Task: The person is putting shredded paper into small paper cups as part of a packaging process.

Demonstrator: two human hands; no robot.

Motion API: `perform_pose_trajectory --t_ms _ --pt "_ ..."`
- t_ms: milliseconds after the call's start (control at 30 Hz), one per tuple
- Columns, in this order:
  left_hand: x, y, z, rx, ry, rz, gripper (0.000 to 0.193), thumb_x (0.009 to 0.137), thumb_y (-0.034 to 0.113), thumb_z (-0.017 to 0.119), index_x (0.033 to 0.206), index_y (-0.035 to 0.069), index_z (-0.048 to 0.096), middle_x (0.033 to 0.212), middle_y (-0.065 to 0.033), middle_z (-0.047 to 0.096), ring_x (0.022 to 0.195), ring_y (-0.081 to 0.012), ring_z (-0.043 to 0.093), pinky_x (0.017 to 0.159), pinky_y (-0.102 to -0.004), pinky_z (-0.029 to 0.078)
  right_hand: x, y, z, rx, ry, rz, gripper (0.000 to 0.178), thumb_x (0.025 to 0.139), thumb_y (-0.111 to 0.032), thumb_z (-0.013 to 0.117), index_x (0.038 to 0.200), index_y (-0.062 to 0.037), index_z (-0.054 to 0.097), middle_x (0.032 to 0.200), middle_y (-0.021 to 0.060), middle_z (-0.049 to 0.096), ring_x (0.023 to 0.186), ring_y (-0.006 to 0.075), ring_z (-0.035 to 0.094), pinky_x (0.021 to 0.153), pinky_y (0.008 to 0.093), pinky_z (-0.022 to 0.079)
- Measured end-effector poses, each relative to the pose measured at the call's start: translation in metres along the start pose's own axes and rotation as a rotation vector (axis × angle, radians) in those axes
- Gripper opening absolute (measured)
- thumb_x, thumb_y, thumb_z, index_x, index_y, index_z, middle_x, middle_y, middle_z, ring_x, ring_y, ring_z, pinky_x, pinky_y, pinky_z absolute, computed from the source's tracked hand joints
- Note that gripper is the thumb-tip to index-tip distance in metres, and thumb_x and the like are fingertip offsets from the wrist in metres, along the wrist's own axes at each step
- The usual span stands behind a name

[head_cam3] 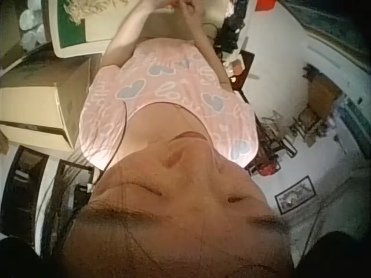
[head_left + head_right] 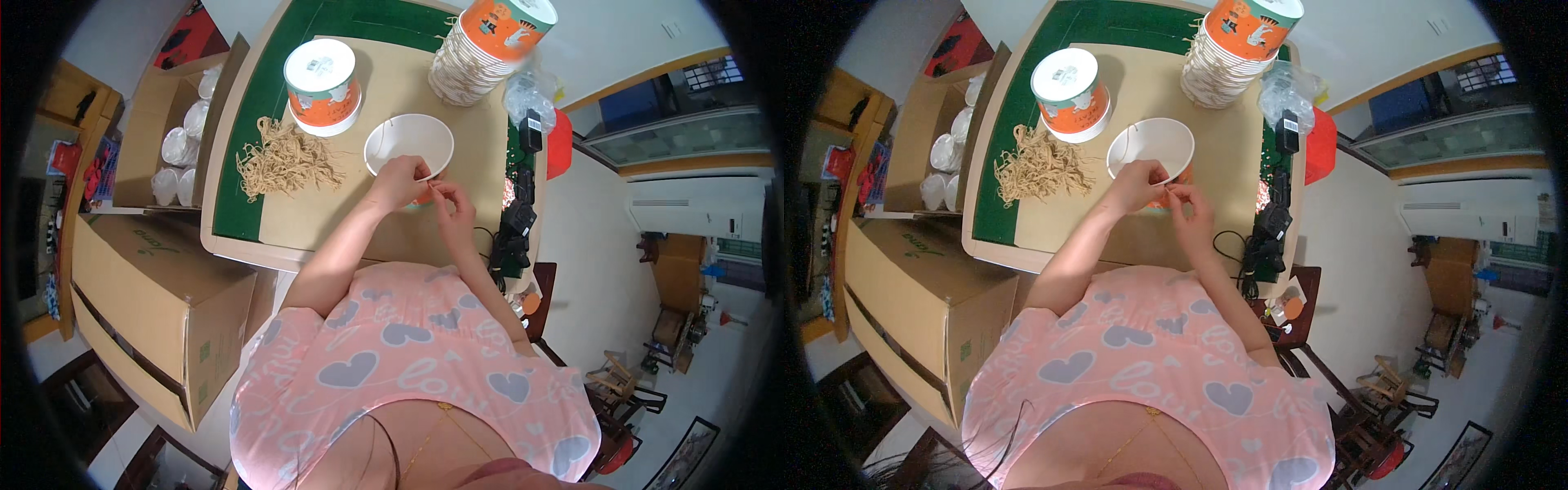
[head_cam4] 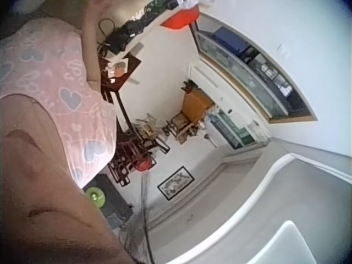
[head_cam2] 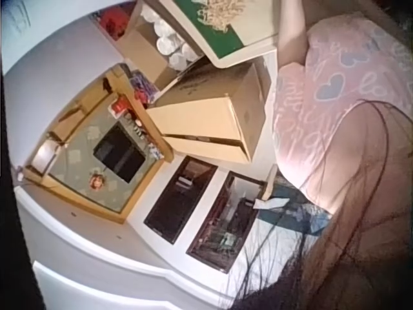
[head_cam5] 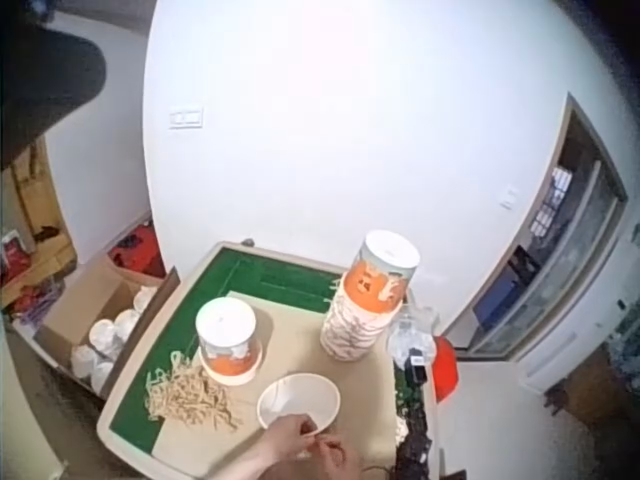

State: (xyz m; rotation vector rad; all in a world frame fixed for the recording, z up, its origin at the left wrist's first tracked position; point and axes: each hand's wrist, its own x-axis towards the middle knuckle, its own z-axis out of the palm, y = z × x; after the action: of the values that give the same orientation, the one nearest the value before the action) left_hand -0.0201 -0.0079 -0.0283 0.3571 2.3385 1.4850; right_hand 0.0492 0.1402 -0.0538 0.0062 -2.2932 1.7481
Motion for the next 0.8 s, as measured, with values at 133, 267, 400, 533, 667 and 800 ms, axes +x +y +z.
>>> perform_pose_trajectory --t_ms 133,267,400,533,667,800 --pt "0.003 -0.006 0.005 -0.054 0.011 0.027 0.018 0.069 0.012 0.066 0.083 0.000 0.066 0.078 -0.0147 0.068 0.073 -0.0259 0.066 0.067 -0.0344 0.051 0.000 0.000 -0.003 -0.165 -0.005 -0.034 0.008 0.083 -0.005 0.060 0.090 -0.0017 0.060 0.092 0.0085 0.064 0.080 0.0182 0.059 0.074 0.0296 0.047" --pt "0.005 -0.011 0.008 -0.067 0.007 -0.002 0.017 0.068 0.011 0.067 0.082 0.000 0.066 0.076 -0.0141 0.067 0.071 -0.0252 0.066 0.065 -0.0339 0.051 0.003 -0.010 -0.003 -0.221 0.046 -0.202 0.008 0.080 -0.003 0.061 0.088 -0.0032 0.060 0.089 0.0087 0.063 0.083 0.0226 0.059 0.075 0.0326 0.047" --pt "0.005 -0.005 0.005 -0.163 -0.026 -0.083 0.017 0.067 0.009 0.066 0.082 0.000 0.066 0.075 -0.0137 0.067 0.067 -0.0231 0.066 0.063 -0.0328 0.051 0.000 -0.016 -0.004 -0.344 -0.010 -0.330 0.009 0.078 -0.001 0.061 0.087 -0.0035 0.059 0.091 0.0094 0.063 0.086 0.0257 0.058 0.077 0.0346 0.046" --pt "0.007 -0.011 0.007 -0.250 -0.017 -0.055 0.018 0.066 0.009 0.066 0.082 -0.001 0.066 0.074 -0.0137 0.067 0.067 -0.0221 0.065 0.062 -0.0323 0.051 0.000 -0.020 -0.002 -0.385 -0.005 -0.329 0.011 0.077 0.000 0.061 0.086 -0.0046 0.058 0.097 0.0103 0.064 0.092 0.0279 0.058 0.080 0.0365 0.046" --pt "0.005 -0.005 0.004 -0.074 -0.001 0.034 0.018 0.068 0.006 0.066 0.084 -0.002 0.063 0.075 -0.0120 0.066 0.068 -0.0181 0.063 0.063 -0.0302 0.051 0.004 -0.021 -0.004 -0.390 0.012 -0.399 0.015 0.076 0.003 0.063 0.088 -0.0041 0.059 0.103 0.0104 0.064 0.097 0.0267 0.058 0.084 0.0359 0.045" --pt "0.007 -0.006 0.004 -0.052 -0.014 -0.010 0.019 0.069 0.003 0.065 0.087 -0.002 0.062 0.078 -0.0102 0.066 0.070 -0.0141 0.062 0.064 -0.0278 0.051 0.001 -0.017 -0.004 -0.402 -0.045 -0.390 0.015 0.076 0.003 0.063 0.088 -0.0038 0.059 0.101 0.0104 0.063 0.098 0.0272 0.057 0.084 0.0354 0.046"
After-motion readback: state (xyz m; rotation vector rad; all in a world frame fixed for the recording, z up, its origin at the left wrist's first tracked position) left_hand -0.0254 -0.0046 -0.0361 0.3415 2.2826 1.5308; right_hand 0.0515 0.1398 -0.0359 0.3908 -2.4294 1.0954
